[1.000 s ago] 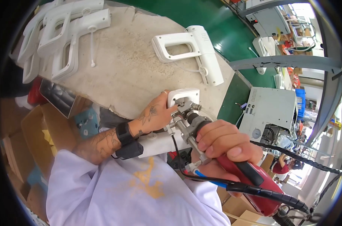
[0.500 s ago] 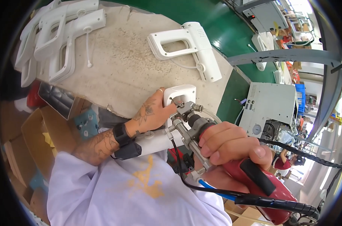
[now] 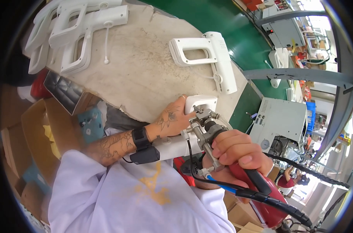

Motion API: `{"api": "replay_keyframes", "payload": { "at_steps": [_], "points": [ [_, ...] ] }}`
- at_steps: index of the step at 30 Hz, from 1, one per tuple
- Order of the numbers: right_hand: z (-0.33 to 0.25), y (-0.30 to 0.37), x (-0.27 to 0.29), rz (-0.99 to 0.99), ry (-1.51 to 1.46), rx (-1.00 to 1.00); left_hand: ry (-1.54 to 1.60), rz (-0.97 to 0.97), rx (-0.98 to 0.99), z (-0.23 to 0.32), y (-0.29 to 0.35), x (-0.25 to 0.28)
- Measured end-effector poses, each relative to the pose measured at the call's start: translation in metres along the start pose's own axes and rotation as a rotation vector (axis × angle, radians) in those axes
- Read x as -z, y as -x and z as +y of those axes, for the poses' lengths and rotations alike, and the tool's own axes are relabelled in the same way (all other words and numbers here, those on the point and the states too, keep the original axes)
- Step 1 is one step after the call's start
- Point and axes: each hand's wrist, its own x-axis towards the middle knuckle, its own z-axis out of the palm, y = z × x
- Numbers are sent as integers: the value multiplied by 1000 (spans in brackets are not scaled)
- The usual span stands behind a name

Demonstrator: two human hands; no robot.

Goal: The recorder is assembling white plastic housings for electronic devices using a pneumatic assembly tool on a production line.

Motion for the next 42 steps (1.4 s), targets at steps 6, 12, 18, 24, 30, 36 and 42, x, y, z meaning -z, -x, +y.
{"api": "replay_keyframes", "payload": {
  "at_steps": [6, 12, 18, 24, 30, 36, 42],
  "points": [
    [-3, -9, 7, 1, 0, -79, 59, -18, 36, -4, -2, 4],
    [-19, -21, 4, -58, 80, 34, 204, -37, 98, 10, 1, 8],
    [-17, -20, 9, -114, 65, 21, 256, -37, 52, 0, 1, 4],
    [-9, -13, 15, -159, 63, -14, 54, 0, -53, -9, -1, 1],
    [-13, -10, 4, -177, 124, -108, 129, -3, -75, -13, -1, -3],
    [-12, -5, 1, -105, 56, -112, 26, 34, -41, 2, 2, -3],
    [-6, -1, -1, 62, 6, -12, -12, -48, 86, 16, 7, 3]
  ]
}}
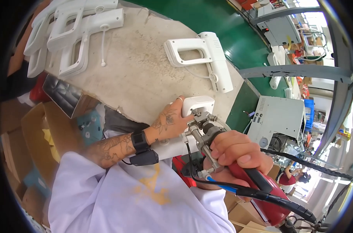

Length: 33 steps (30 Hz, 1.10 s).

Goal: The recorder is assembling white plastic housings for electronic devices using a pneumatic assembly tool on a production line.

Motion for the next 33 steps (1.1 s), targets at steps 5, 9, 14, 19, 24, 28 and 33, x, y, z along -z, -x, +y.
{"api": "replay_keyframes", "payload": {
  "at_steps": [5, 9, 14, 19, 24, 28, 33],
  "points": [
    [1, -2, 2, -47, 14, 27, 74, 61, -128, -23, -9, -9],
    [-6, -7, 5, -29, 14, 25, 57, 56, -66, 1, -2, 2],
    [-11, -14, 9, -160, 61, 42, 171, 49, -29, -7, -6, 0],
    [-9, -13, 11, -156, 78, 21, 118, 47, -45, -21, -13, -6],
    [-7, -15, 14, -266, 94, -6, 85, 40, -120, -29, -14, -10],
    [-1, -6, 3, -269, 143, -66, 40, 52, -160, -27, -10, -3],
    [-1, 1, 8, -30, 105, 44, 63, -13, -89, -10, -11, -2]
  ]
}}
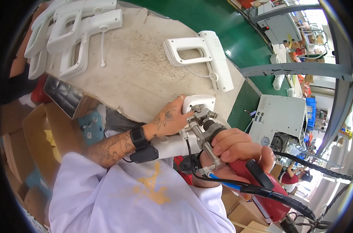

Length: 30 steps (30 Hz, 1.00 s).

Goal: The recorder is assembling white plastic housings for electronic devices using a pneumatic assembly tool on a production line.

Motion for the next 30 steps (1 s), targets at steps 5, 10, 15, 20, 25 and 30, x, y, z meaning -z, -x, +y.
{"api": "replay_keyframes", "payload": {
  "at_steps": [5, 10, 15, 20, 25, 30],
  "points": [
    [5, 0, -4, -60, -30, 78, 1, -8, 36, -4, 5, 7],
    [-9, -7, -8, 124, -94, 50, 310, -3, 75, 7, 5, 7],
    [-14, -10, -5, 22, -35, 66, 251, -30, 102, 8, 9, 10],
    [-19, -12, -1, 24, -25, 53, 141, -6, 99, 13, 6, 8],
    [-31, -23, 23, 84, -42, 57, 160, -70, 147, 21, -1, 17],
    [-31, -26, 54, 212, 63, -184, -86, -187, 71, 42, -33, 44]
  ]
}}
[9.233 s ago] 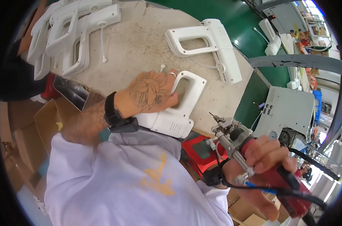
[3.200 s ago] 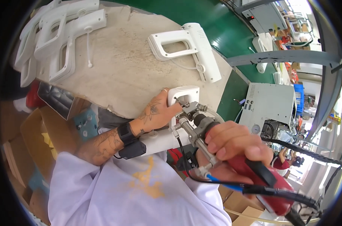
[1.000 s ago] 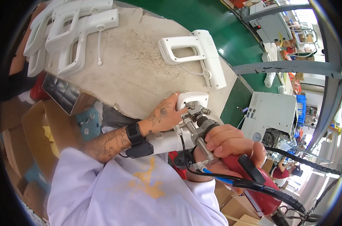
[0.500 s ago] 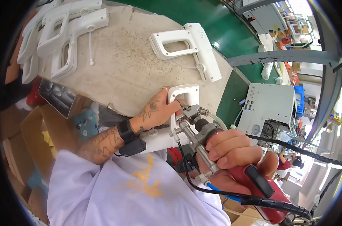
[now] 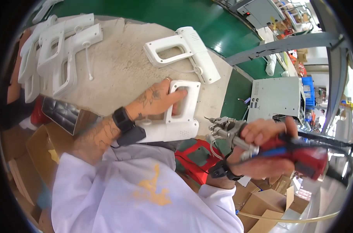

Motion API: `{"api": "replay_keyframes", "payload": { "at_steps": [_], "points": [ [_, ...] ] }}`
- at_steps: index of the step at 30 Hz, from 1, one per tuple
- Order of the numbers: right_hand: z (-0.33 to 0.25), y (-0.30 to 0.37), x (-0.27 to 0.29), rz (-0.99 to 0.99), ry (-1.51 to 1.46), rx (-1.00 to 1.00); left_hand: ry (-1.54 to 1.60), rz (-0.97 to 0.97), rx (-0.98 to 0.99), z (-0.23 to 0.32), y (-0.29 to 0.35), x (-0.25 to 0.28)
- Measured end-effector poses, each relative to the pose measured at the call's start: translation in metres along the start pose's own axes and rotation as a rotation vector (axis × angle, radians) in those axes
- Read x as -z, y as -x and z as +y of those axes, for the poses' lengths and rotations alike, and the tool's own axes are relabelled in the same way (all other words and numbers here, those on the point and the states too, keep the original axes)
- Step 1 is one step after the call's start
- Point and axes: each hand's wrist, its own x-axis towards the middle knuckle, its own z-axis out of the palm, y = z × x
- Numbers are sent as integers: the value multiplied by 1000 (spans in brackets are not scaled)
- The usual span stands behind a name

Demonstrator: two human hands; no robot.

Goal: The recorder is assembling white plastic housings for electronic devices using a pneumatic assembly tool on a production line.

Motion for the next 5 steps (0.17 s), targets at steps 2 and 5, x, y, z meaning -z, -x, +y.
{"api": "replay_keyframes", "payload": {
  "at_steps": [2, 5],
  "points": [
    [1, -4, -2, 98, 246, -125, -291, 8, 2, -7, -22, 13],
    [7, -11, 11, 224, 292, -211, -319, -162, 188, 32, -25, 26]
  ]
}}
